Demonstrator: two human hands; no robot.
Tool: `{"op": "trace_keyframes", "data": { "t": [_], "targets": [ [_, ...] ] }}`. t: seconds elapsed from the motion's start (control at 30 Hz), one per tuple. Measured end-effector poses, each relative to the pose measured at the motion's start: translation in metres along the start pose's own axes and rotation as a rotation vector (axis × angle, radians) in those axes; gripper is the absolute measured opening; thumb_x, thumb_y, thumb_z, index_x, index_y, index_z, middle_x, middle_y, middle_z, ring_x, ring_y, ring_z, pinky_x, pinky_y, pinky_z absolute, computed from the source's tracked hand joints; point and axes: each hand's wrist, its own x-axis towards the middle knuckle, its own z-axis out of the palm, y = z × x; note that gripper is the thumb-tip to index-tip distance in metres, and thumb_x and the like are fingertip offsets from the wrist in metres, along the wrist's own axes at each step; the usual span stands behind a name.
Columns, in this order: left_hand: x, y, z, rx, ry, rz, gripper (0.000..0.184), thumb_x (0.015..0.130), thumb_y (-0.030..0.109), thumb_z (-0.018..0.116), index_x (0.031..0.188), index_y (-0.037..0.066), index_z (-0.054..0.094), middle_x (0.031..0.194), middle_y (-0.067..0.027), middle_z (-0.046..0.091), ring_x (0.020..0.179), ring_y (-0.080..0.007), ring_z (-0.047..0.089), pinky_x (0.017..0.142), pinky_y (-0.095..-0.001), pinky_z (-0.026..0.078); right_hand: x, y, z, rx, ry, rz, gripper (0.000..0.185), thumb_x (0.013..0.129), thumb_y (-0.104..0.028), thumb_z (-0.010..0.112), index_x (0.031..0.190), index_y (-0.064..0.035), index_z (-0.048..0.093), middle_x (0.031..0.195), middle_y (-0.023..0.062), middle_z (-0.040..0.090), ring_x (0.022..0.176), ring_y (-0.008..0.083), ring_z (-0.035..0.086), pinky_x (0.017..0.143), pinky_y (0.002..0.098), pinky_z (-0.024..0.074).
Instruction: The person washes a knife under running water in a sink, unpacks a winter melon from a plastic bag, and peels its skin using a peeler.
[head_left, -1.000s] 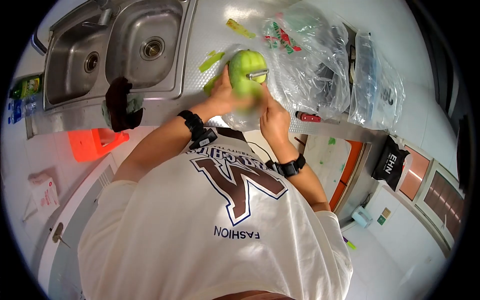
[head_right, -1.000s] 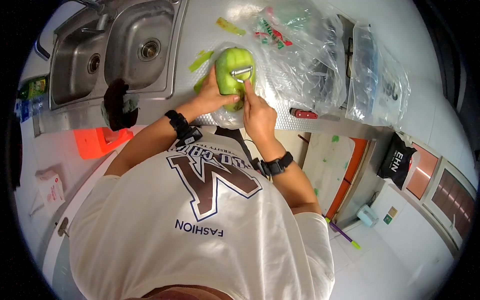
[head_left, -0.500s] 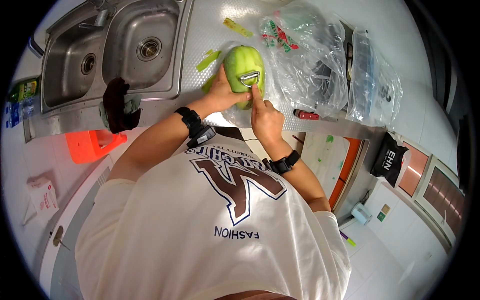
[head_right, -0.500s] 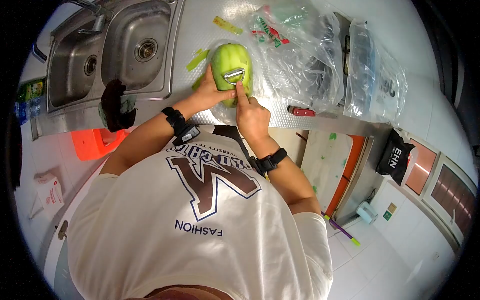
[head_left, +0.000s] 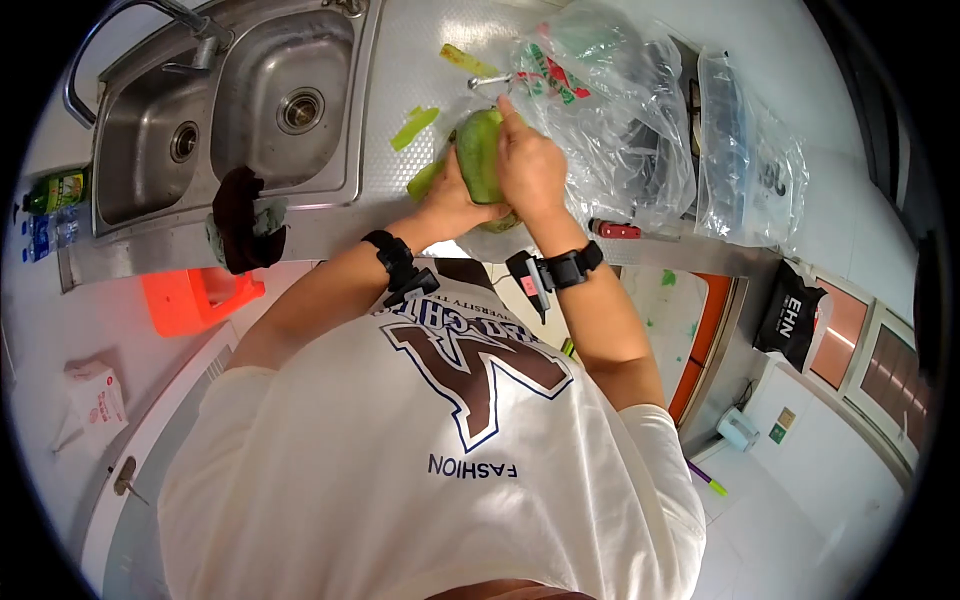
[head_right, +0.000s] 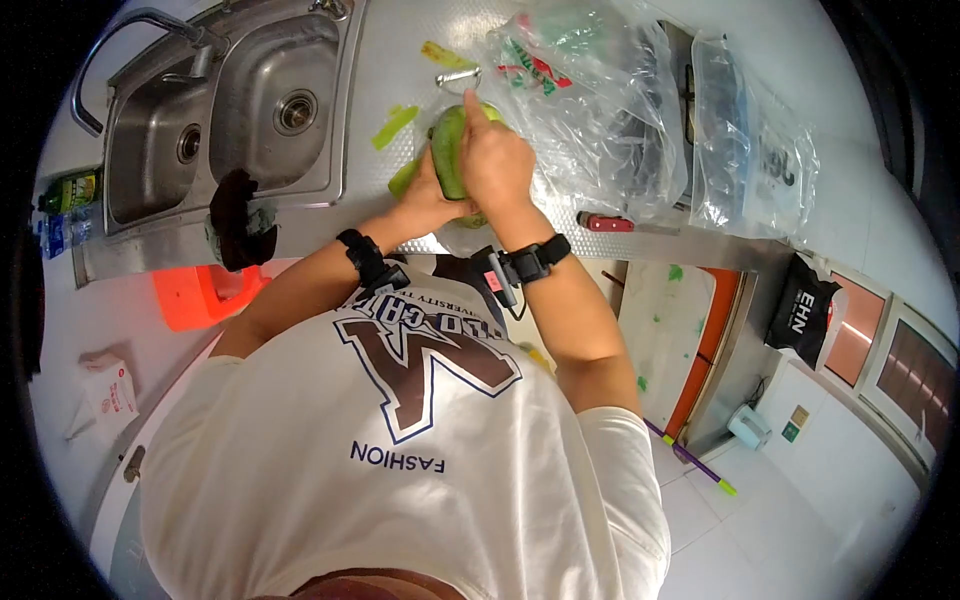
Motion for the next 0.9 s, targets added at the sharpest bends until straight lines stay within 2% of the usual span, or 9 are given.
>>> {"op": "trace_keyframes", "data": {
  "t": [0.03, 0.07, 0.13, 0.2, 0.4, 0.57, 0.63, 0.83, 0.9],
  "targets": [
    [0.006, 0.000, -0.001, -0.095, 0.003, 0.088, 0.122, 0.064, 0.035, 0.088, 0.149, -0.001, 0.008, 0.146, -0.0219, 0.034, 0.136, -0.0340, 0.038, 0.113, -0.0399, 0.032, 0.002, 0.004, -0.006, 0.094, 0.068, -0.017, 0.043, 0.088, -0.015, 0.058, 0.131, -0.0162, 0.059, 0.072, 0.0188, 0.065, 0.059, 0.0353, 0.063, 0.053, 0.0465, 0.0496],
    [0.008, 0.000, -0.002, -0.100, 0.009, 0.082, 0.122, 0.064, 0.035, 0.088, 0.149, -0.001, 0.008, 0.146, -0.0219, 0.034, 0.136, -0.0340, 0.038, 0.113, -0.0399, 0.032, 0.000, 0.009, -0.011, 0.187, 0.131, -0.034, 0.042, 0.091, -0.015, 0.057, 0.133, -0.0174, 0.058, 0.071, 0.0204, 0.064, 0.061, 0.0370, 0.063, 0.056, 0.0469, 0.0492],
    [0.013, 0.002, -0.005, -0.231, -0.062, 0.031, 0.115, 0.065, 0.033, 0.088, 0.147, -0.002, 0.015, 0.145, -0.0215, 0.037, 0.135, -0.0336, 0.039, 0.113, -0.0399, 0.031, -0.023, 0.019, -0.019, 0.172, 0.106, -0.060, 0.043, 0.091, -0.013, 0.056, 0.134, -0.0171, 0.057, 0.070, 0.0188, 0.063, 0.060, 0.0363, 0.062, 0.057, 0.0461, 0.0488],
    [0.015, -0.003, -0.004, -0.201, -0.034, 0.053, 0.113, 0.065, 0.031, 0.088, 0.146, -0.002, 0.018, 0.144, -0.0212, 0.038, 0.135, -0.0333, 0.040, 0.113, -0.0399, 0.031, -0.058, 0.030, -0.015, 0.111, 0.004, -0.109, 0.046, 0.090, -0.010, 0.059, 0.135, -0.0172, 0.057, 0.067, 0.0160, 0.061, 0.056, 0.0338, 0.061, 0.054, 0.0439, 0.0487],
    [0.013, -0.003, -0.003, -0.239, -0.025, 0.040, 0.106, 0.064, 0.027, 0.089, 0.144, -0.002, 0.025, 0.140, -0.0204, 0.043, 0.133, -0.0323, 0.042, 0.113, -0.0394, 0.032, -0.107, 0.040, -0.003, 0.040, -0.028, -0.090, 0.052, 0.088, -0.008, 0.063, 0.138, -0.0191, 0.054, 0.064, 0.0123, 0.059, 0.050, 0.0296, 0.059, 0.047, 0.0410, 0.0477],
    [0.018, 0.004, -0.009, -0.320, -0.055, 0.025, 0.099, 0.066, 0.019, 0.088, 0.142, -0.001, 0.028, 0.137, -0.0171, 0.046, 0.130, -0.0279, 0.045, 0.110, -0.0377, 0.036, -0.080, 0.036, 0.008, 0.020, 0.036, -0.101, 0.051, 0.086, -0.012, 0.063, 0.136, -0.0189, 0.056, 0.064, 0.0113, 0.060, 0.049, 0.0297, 0.060, 0.047, 0.0420, 0.0482],
    [0.019, 0.010, -0.013, -0.344, -0.103, -0.028, 0.092, 0.075, 0.014, 0.082, 0.146, 0.002, 0.025, 0.139, -0.0124, 0.046, 0.129, -0.0220, 0.044, 0.108, -0.0360, 0.037, -0.073, 0.031, 0.007, -0.004, 0.038, -0.101, 0.051, 0.086, -0.013, 0.063, 0.136, -0.0190, 0.056, 0.065, 0.0111, 0.060, 0.049, 0.0293, 0.060, 0.046, 0.0417, 0.0485],
    [0.021, 0.012, -0.015, -0.434, -0.145, -0.175, 0.092, 0.075, 0.013, 0.082, 0.145, 0.002, 0.024, 0.139, -0.0123, 0.045, 0.128, -0.0224, 0.045, 0.108, -0.0354, 0.038, -0.053, 0.025, 0.008, -0.073, 0.040, -0.118, 0.053, 0.084, -0.016, 0.063, 0.136, -0.0190, 0.056, 0.066, 0.0100, 0.061, 0.050, 0.0288, 0.061, 0.047, 0.0407, 0.0499],
    [0.020, 0.009, -0.010, -0.392, -0.114, -0.143, 0.092, 0.075, 0.013, 0.083, 0.145, 0.002, 0.024, 0.140, -0.0119, 0.044, 0.128, -0.0225, 0.045, 0.107, -0.0353, 0.038, -0.038, 0.020, 0.004, -0.072, 0.038, -0.113, 0.055, 0.082, -0.015, 0.064, 0.136, -0.0189, 0.056, 0.065, 0.0099, 0.061, 0.051, 0.0292, 0.062, 0.048, 0.0408, 0.0502]
  ]
}}
